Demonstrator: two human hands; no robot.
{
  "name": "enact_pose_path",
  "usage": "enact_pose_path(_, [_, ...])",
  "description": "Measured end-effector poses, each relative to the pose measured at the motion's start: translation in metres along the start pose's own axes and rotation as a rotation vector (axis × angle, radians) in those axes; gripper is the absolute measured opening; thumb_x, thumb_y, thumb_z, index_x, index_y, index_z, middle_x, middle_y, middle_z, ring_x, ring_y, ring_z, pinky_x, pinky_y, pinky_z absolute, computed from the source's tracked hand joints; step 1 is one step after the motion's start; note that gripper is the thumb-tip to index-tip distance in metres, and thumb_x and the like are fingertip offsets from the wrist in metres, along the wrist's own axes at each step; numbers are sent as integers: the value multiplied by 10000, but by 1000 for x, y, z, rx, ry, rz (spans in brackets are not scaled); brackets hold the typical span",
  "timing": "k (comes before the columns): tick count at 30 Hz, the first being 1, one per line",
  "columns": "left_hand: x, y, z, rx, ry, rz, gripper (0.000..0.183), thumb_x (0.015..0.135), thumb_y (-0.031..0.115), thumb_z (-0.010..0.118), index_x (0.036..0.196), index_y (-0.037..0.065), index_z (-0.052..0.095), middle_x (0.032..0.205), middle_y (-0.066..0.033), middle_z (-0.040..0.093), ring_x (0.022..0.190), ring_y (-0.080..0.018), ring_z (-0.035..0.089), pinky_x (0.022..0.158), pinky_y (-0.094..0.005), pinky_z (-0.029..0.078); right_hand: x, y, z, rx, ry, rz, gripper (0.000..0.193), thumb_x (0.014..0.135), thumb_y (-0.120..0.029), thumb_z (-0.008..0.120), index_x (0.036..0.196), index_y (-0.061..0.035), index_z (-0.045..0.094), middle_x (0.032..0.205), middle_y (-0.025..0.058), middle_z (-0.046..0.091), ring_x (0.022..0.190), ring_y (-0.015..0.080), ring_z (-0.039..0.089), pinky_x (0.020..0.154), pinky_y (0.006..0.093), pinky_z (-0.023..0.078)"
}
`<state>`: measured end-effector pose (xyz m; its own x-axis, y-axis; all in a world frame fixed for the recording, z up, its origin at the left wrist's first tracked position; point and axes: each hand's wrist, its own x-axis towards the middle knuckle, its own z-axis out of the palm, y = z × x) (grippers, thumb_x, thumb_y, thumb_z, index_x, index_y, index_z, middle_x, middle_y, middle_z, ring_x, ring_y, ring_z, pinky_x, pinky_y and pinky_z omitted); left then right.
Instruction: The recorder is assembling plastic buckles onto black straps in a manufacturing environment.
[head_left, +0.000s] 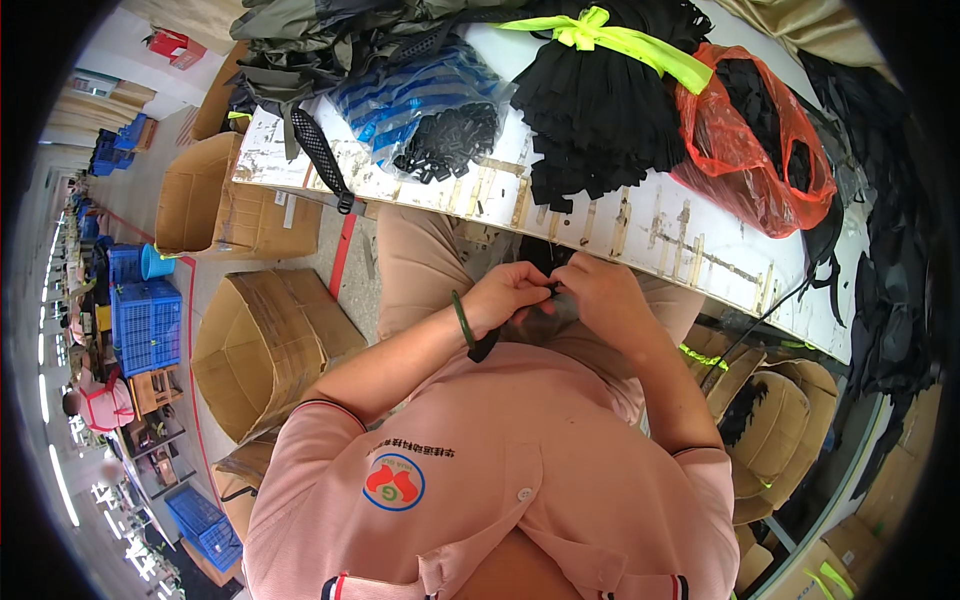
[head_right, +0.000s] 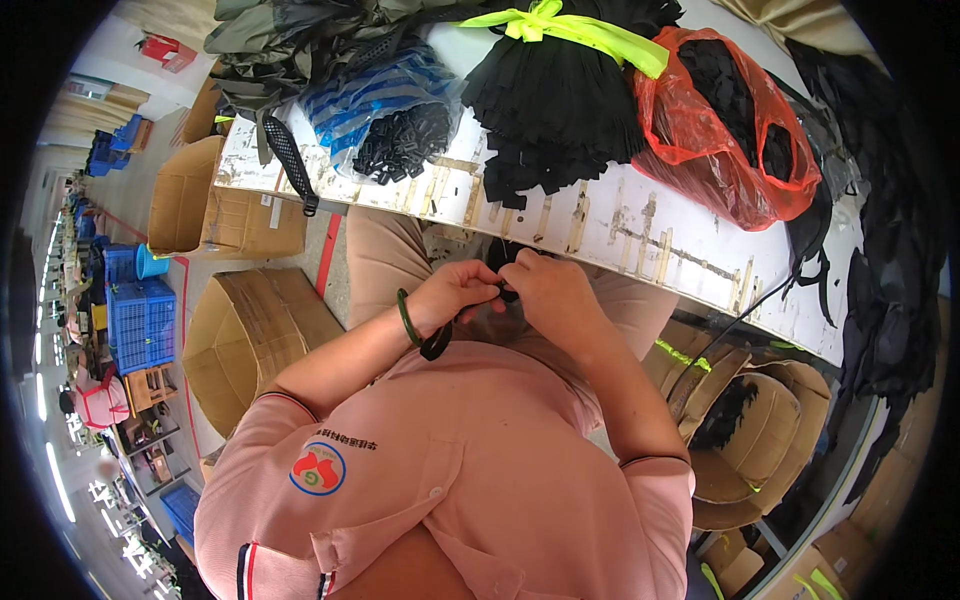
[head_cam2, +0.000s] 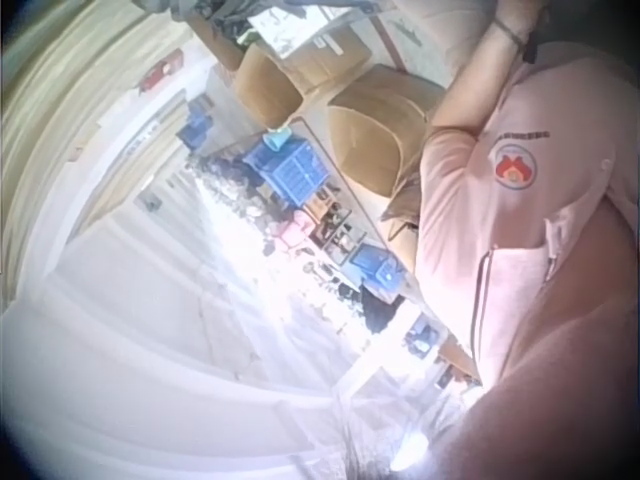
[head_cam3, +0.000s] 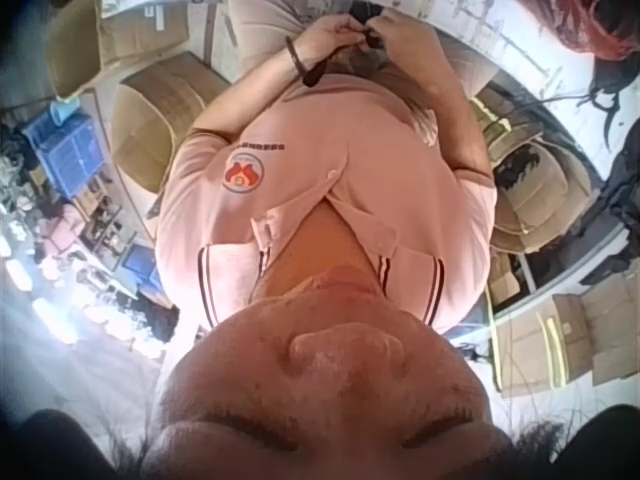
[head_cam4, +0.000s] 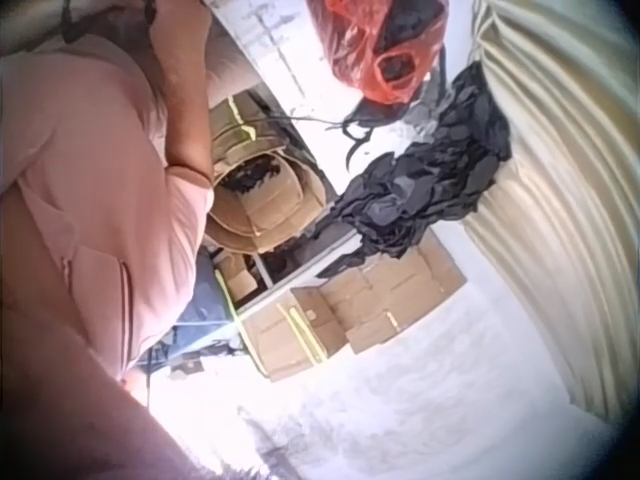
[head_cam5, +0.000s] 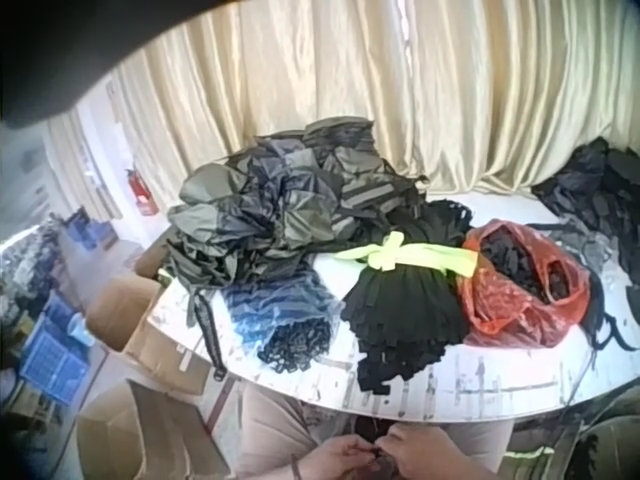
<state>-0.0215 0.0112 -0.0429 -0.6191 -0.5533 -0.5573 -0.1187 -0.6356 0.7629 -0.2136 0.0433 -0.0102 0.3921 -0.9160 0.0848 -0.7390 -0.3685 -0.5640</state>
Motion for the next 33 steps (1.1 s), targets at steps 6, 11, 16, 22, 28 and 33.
enact_pose_path(6, [-4,5,3,62,37,-53,124,869,103,556,970,31,558,759,-44,644,463,-45,416,407,-182,305,0,5,7,25,-2,-53,126,746,-41,533,853,-70,593,783,84,546,670,284,586,573,379,475])
enact_pose_path(11, [-1,1,2,125,115,-67,141,864,122,550,969,31,576,756,-30,646,511,-35,452,415,-183,316,4,5,11,47,-54,-33,121,752,-45,607,872,-44,621,784,105,564,709,301,584,601,377,474])
enact_pose_path(16, [1,-2,-7,18,118,-1,142,846,84,576,975,26,588,777,-31,653,532,-33,471,426,-178,335,4,2,13,198,-17,-27,156,737,-19,625,893,-35,617,793,117,563,710,312,579,591,378,461])
enact_pose_path(22, [2,0,-8,-32,142,87,134,841,38,575,974,29,594,790,-39,654,503,-25,449,430,-160,324,7,-2,22,285,174,-2,159,730,-2,642,884,-27,612,791,116,565,697,310,570,590,357,460])
enact_pose_path(28, [6,10,4,-233,241,277,121,846,31,566,965,33,591,793,-29,644,505,-25,451,432,-164,331,6,-11,32,690,468,360,171,895,-85,517,1060,-59,483,751,69,535,626,182,552,572,275,435])
enact_pose_path(33, [4,15,15,-276,258,381,123,865,33,544,980,33,588,794,-17,638,521,-26,461,447,-160,339,-1,-38,32,1370,244,550,153,931,-125,470,1065,-87,406,741,28,533,547,51,412,466,167,317])
